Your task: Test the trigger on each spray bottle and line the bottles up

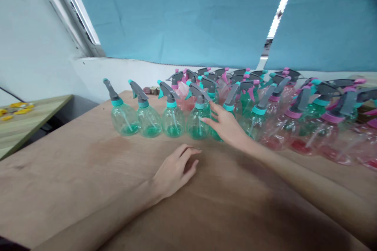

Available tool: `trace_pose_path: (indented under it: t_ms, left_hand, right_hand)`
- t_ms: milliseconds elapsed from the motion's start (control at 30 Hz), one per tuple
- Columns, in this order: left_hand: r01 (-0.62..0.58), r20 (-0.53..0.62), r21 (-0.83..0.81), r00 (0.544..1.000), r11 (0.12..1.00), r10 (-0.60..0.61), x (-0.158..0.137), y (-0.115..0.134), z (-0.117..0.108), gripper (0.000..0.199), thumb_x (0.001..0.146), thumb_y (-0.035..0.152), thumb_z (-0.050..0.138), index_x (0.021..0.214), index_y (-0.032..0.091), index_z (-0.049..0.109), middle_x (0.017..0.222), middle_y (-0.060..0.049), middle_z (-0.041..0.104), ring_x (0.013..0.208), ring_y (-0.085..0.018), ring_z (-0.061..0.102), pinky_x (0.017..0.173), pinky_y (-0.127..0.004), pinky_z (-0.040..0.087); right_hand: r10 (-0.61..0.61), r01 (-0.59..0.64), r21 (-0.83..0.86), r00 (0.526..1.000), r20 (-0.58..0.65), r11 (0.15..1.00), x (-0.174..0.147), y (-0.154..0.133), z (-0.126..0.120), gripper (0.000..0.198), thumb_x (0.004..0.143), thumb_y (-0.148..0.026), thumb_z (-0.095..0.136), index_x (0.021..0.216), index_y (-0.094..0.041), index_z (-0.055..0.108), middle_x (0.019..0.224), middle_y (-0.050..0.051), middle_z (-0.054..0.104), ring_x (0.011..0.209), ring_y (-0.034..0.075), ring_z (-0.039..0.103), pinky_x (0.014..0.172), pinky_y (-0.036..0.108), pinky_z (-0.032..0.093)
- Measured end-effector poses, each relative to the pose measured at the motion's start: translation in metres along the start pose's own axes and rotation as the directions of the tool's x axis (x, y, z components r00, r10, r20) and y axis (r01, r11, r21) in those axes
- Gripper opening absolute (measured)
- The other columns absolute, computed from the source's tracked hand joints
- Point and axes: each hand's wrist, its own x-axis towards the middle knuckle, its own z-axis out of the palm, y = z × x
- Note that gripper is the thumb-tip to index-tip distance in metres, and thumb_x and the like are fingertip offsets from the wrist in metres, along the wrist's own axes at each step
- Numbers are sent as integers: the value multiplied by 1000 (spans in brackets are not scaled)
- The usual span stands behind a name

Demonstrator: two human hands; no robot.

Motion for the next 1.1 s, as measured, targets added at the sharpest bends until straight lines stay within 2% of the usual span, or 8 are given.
trace_pose_path:
  t_ms: [100, 200, 267, 333, 633, 733, 867, 1100]
  left_hand:
    - [11, -15, -26, 1000, 1000, -12, 3, 2, 3, 21, 94, 21, 42, 113, 22, 50, 113, -7, 57, 96, -21, 61, 84, -35, 50]
    - [11, -16, -49, 1000, 999, -12, 8, 5, 7, 21, 93, 21, 44, 113, 23, 51, 113, -6, 57, 96, -21, 61, 83, -35, 50]
    - [13, -17, -69, 1000, 998, -14, 11, 9, 10, 21, 92, 22, 44, 112, 23, 52, 112, -5, 58, 95, -21, 61, 83, -36, 50]
    - [22, -17, -95, 1000, 995, -24, 13, 14, 14, 21, 92, 22, 45, 112, 23, 52, 110, -5, 58, 89, -20, 63, 80, -35, 50]
    - [40, 50, -206, 998, 978, -30, 14, 41, 25, 19, 91, 21, 47, 109, 24, 53, 104, -3, 58, 82, -17, 62, 76, -32, 51]
    - [57, 59, -211, 997, 976, -46, 14, 43, 25, 19, 91, 21, 47, 109, 24, 53, 104, -3, 58, 81, -17, 62, 75, -33, 51]
    - [77, 39, -222, 997, 972, -71, 17, 41, 23, 19, 92, 22, 46, 109, 24, 54, 104, -3, 59, 83, -17, 63, 78, -34, 51]
    - [119, -18, -228, 992, 966, -126, 20, 41, 21, 15, 92, 22, 46, 104, 24, 54, 102, -1, 61, 83, -17, 64, 76, -32, 52]
  right_hand:
    - [0, 0, -9, 1000, 9, 1000, -22, 1, -23, 47, 87, -27, 54, 133, -17, 48, 138, 12, 51, 111, 24, 61, 88, 38, 51]
    - [11, -14, -70, 999, -39, 997, -38, 2, -48, 26, 85, -31, 58, 108, -21, 66, 105, 7, 71, 87, 23, 68, 75, 38, 54]
    - [37, -47, -111, 995, -89, 993, -41, 4, -60, 21, 83, -33, 60, 96, -19, 69, 92, 7, 73, 77, 22, 68, 75, 39, 53]
    - [75, -92, -131, 989, -130, 987, -38, 10, -66, 26, 82, -36, 61, 98, -16, 67, 92, 9, 72, 80, 24, 68, 78, 41, 51]
    - [115, -142, -185, 982, -152, 972, -13, 28, -42, 68, 79, -44, 61, 132, -5, 44, 126, 23, 58, 117, 36, 54, 92, 48, 44]
    - [123, -153, -228, 982, -141, 962, -7, 28, -37, 67, 79, -46, 60, 129, -5, 45, 111, 23, 64, 106, 38, 59, 81, 48, 47]
    - [138, -164, -274, 984, -113, 948, -2, 29, -37, 53, 79, -49, 58, 113, -9, 53, 80, 13, 65, 80, 33, 64, 65, 41, 46]
    - [134, -138, -270, 990, -34, 953, -9, 23, -46, 42, 78, -48, 60, 100, -12, 54, 76, 10, 62, 71, 28, 60, 58, 36, 43]
